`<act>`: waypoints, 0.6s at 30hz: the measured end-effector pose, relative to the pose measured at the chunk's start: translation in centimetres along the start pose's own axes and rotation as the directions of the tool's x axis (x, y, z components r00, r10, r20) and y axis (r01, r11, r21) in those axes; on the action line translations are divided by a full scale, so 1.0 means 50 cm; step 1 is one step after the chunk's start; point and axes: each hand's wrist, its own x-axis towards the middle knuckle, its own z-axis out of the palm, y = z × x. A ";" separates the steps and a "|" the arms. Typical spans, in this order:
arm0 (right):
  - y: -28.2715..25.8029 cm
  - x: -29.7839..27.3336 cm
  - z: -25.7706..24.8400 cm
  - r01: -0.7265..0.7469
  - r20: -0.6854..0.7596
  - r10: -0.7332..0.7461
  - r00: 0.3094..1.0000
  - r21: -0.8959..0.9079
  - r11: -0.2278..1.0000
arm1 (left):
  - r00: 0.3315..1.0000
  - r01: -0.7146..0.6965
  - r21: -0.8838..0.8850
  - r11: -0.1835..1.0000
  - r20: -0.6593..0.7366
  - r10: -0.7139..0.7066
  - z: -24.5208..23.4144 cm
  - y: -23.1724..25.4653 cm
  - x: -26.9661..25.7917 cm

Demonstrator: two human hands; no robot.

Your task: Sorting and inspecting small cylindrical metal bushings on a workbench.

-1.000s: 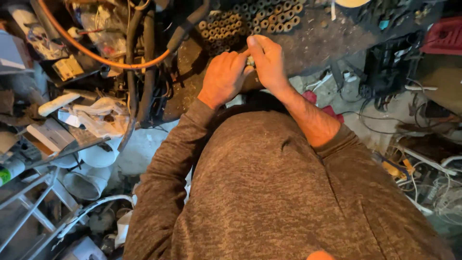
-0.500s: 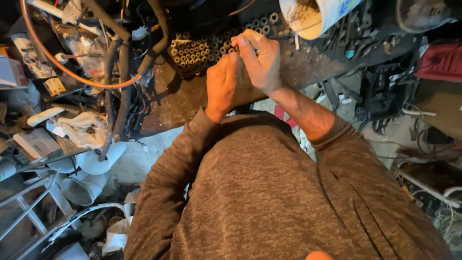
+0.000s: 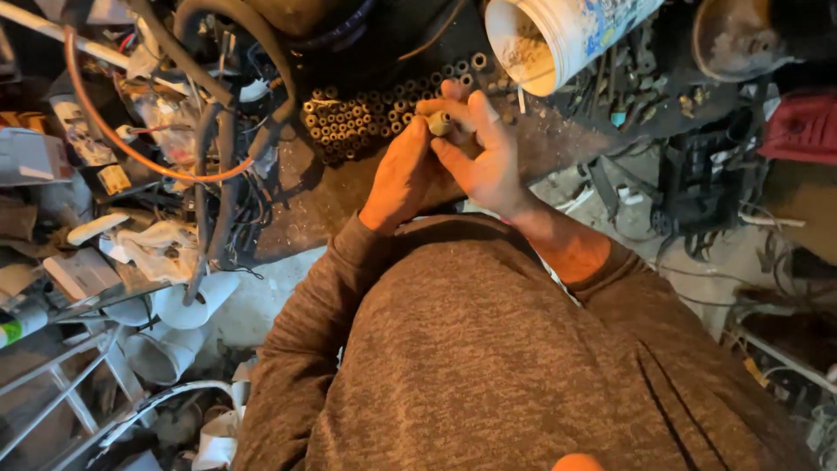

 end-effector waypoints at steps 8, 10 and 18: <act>-0.016 0.019 -0.096 0.194 0.199 -0.124 0.972 -0.384 0.903 | 0.901 -0.303 0.940 0.157 0.228 0.369 0.048 0.103 -0.038; -0.065 0.038 -0.103 0.261 0.291 -0.131 0.948 -0.471 0.842 | 0.878 -0.265 0.963 -0.052 0.263 0.400 0.080 0.117 -0.049; -0.163 0.062 -0.079 0.273 0.376 -0.066 0.924 -0.531 0.802 | 0.774 -0.418 0.882 -0.218 0.471 0.423 0.073 0.104 -0.062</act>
